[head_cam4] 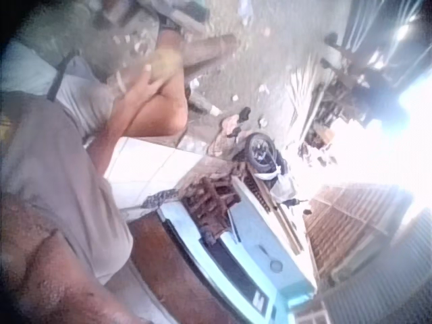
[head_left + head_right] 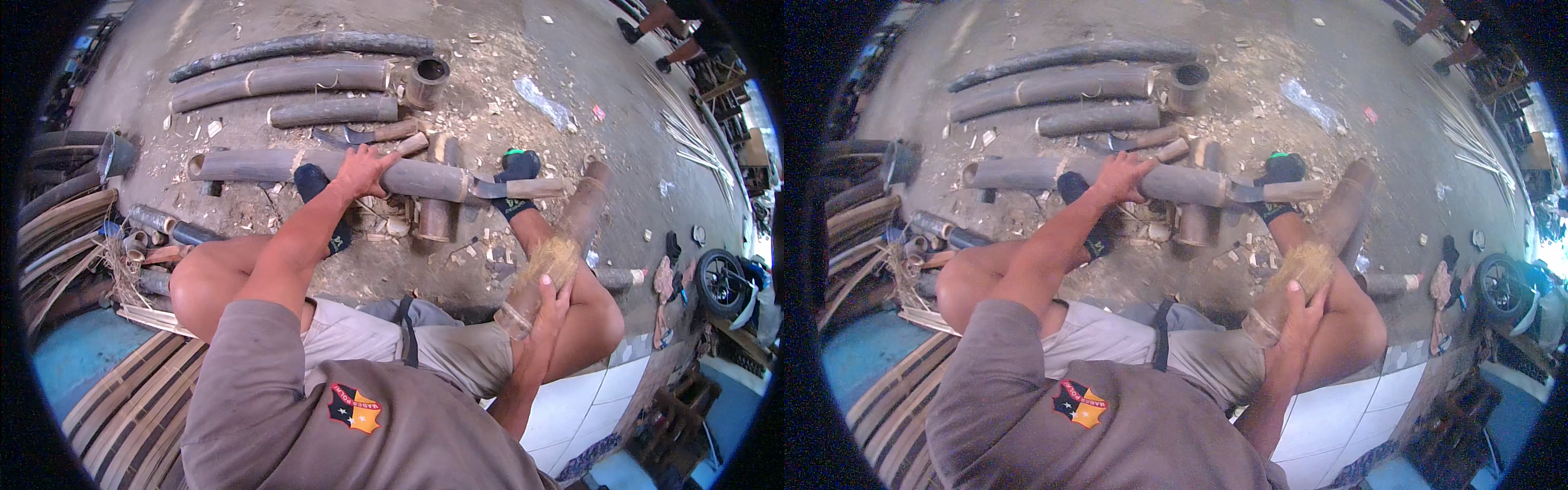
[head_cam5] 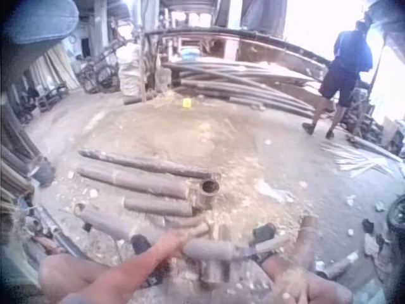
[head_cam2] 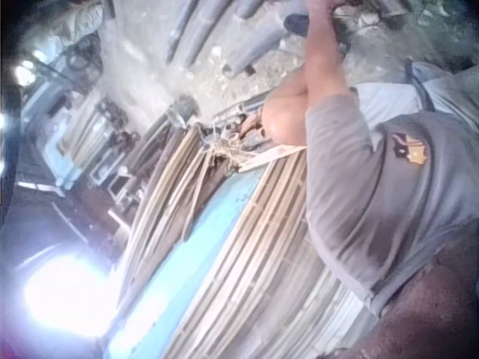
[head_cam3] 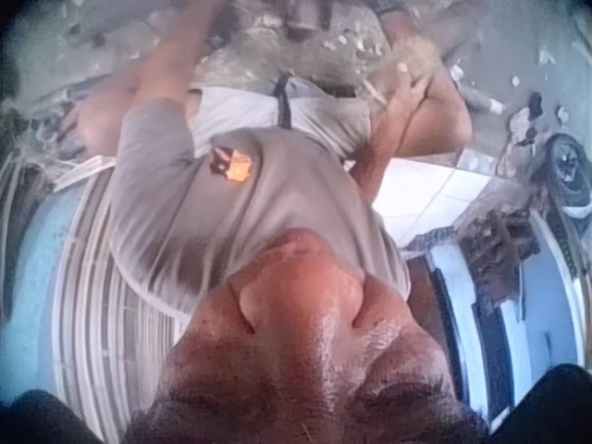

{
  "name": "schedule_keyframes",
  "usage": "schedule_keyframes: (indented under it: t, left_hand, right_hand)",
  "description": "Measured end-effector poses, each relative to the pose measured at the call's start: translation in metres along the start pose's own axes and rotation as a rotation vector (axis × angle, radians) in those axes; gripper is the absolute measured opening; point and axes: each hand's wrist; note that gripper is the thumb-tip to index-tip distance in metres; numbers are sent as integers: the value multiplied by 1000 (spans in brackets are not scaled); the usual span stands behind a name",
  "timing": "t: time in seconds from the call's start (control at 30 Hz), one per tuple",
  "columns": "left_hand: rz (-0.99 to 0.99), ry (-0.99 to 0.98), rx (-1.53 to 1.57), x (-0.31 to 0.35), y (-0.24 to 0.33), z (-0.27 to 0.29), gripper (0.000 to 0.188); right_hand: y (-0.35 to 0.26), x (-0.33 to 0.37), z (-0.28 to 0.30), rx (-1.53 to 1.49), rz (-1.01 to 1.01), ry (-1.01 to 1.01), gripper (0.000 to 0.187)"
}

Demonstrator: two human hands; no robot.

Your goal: The person sits on the floor and uses a wooden mallet to repeatedly strike a small bamboo piece held against a larger bamboo segment. The person adjusts the bamboo piece and continues striking it to shape or hollow the end.

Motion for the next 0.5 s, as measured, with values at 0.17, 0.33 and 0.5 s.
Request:
schedule_keyframes:
  t: [0.17,0.33,0.5]
  left_hand:
    - [25,26,12,12,-9,-10,100]
    - [-3,86,-18,12,4,-5,99]
    - [17,95,-23,19,9,-4,104]
  right_hand:
    - [-3,22,-12,530,714,95,76]
    - [-1,19,-1,76,102,51,76]
    - [2,18,0,57,60,27,76]
Point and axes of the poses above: each hand's wrist, its own x-axis away from the middle knuckle, its own z-axis out of the back of the hand, y = z × x, and after that the axes turned 14 degrees about y, right-handed
